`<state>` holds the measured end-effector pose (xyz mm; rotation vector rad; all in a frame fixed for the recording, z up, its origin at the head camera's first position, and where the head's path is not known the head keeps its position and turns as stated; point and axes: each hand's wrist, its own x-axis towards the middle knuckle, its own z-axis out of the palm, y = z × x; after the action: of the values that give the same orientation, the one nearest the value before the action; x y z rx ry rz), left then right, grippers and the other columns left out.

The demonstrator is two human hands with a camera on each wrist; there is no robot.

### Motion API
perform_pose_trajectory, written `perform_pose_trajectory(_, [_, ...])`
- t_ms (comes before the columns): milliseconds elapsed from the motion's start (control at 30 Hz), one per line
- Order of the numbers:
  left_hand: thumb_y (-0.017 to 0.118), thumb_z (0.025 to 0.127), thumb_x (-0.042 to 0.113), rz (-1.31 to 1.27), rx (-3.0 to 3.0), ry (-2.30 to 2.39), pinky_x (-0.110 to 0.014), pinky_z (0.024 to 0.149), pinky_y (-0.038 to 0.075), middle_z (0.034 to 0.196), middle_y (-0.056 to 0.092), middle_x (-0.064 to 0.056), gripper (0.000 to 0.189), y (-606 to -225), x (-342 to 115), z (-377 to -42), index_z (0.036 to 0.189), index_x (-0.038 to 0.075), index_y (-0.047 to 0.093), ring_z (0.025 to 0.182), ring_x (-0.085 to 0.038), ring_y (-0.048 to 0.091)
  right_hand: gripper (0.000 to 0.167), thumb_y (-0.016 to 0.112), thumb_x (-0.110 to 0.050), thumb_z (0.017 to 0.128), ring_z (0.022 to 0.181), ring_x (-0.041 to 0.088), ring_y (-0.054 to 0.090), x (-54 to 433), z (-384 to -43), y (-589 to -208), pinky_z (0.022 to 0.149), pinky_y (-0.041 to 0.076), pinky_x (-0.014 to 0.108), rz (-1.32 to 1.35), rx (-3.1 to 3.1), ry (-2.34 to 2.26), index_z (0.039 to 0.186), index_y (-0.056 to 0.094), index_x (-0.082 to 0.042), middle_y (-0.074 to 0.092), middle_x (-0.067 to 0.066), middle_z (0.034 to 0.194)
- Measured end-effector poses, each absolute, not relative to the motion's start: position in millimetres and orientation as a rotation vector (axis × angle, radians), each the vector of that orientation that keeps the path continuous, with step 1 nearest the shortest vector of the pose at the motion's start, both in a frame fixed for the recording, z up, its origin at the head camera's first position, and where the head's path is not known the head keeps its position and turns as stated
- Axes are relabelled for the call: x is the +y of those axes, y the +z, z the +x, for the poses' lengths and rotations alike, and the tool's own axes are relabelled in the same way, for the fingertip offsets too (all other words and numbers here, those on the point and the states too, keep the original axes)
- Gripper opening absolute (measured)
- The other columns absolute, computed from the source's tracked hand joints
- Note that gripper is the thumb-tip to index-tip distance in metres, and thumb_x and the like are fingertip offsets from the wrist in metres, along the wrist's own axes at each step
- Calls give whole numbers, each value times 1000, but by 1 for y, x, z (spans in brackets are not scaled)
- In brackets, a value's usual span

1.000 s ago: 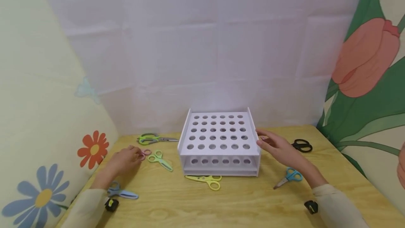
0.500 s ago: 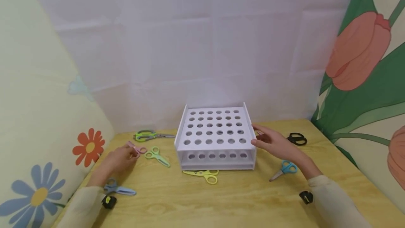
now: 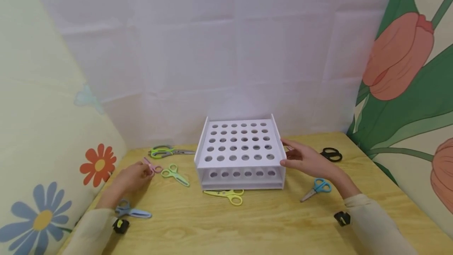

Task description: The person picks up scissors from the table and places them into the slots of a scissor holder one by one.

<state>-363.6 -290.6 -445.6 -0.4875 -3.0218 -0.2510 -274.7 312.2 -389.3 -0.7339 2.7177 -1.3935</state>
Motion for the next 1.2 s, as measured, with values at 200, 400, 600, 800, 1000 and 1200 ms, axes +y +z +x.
perform_pose_trajectory(200, [71,96,21,-462,-3013,-272,-60,77,47,107,62,-11,10,-443,-292,-360,98,13,68,87,-31,60,77,69,-22,100,126,42,55,311,-277,-389,89,54,35,-796,2675,-1410,161,25,-7,38,26,154])
perform_pose_trajectory(400, [70,98,18,-496,-2957,-292,-64,78,46,107,65,-10,9,-436,-293,-359,102,11,66,93,-37,63,78,69,-23,100,128,43,53,310,-274,-389,89,54,35,-759,2670,-1419,161,25,-7,37,26,155])
perform_pose_trajectory(600, [69,99,15,-519,-2891,-311,-56,72,50,100,65,-8,9,-431,-291,-358,103,10,63,87,-33,63,78,69,-25,100,128,44,53,312,-274,-388,89,54,36,-745,2692,-1406,162,25,-7,40,26,153])
perform_pose_trajectory(800, [66,101,17,-550,-2835,-272,-51,63,51,93,64,-7,8,-430,-292,-360,104,11,61,82,-32,62,75,68,-22,101,127,44,53,312,-273,-389,89,53,32,-775,2690,-1397,161,25,-5,33,27,157])
perform_pose_trajectory(1000, [64,101,14,-575,-2699,-233,-53,60,50,93,66,-10,8,-427,-292,-360,105,10,60,79,-37,65,76,68,-22,101,127,44,53,311,-272,-388,89,53,32,-771,2697,-1393,161,25,-4,34,28,156])
perform_pose_trajectory(1200, [61,104,16,-524,-2660,-236,-45,51,45,79,60,-7,11,-419,-288,-358,107,8,55,60,-29,55,75,67,-21,101,127,45,53,311,-272,-386,88,54,33,-772,2688,-1397,161,25,-5,37,29,154])
